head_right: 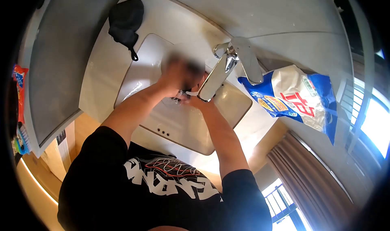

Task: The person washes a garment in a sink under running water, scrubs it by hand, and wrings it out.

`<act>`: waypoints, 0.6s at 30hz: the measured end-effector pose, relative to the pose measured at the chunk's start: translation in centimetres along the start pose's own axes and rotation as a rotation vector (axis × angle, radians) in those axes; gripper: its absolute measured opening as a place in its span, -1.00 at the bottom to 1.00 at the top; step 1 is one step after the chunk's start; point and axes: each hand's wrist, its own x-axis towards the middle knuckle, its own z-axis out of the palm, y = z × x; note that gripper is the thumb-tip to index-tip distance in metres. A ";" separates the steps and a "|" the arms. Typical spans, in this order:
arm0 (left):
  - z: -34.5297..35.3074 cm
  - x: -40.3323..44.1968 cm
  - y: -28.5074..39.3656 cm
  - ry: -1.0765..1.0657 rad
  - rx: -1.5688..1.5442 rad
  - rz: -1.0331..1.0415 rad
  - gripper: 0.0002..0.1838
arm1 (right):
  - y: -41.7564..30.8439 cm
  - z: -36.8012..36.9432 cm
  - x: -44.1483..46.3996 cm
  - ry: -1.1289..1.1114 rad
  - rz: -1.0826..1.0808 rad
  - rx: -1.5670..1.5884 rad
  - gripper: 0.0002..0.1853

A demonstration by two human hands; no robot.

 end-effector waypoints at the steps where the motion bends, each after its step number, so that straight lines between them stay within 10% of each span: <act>1: 0.1 0.3 -0.3 0.002 0.008 0.020 0.16 | 0.4 1.1 0.0 0.059 -0.006 -0.058 0.22; 18: 0.2 1.7 -0.5 0.092 -0.028 0.047 -0.23 | -0.9 -0.5 2.8 0.035 0.121 -0.006 -0.23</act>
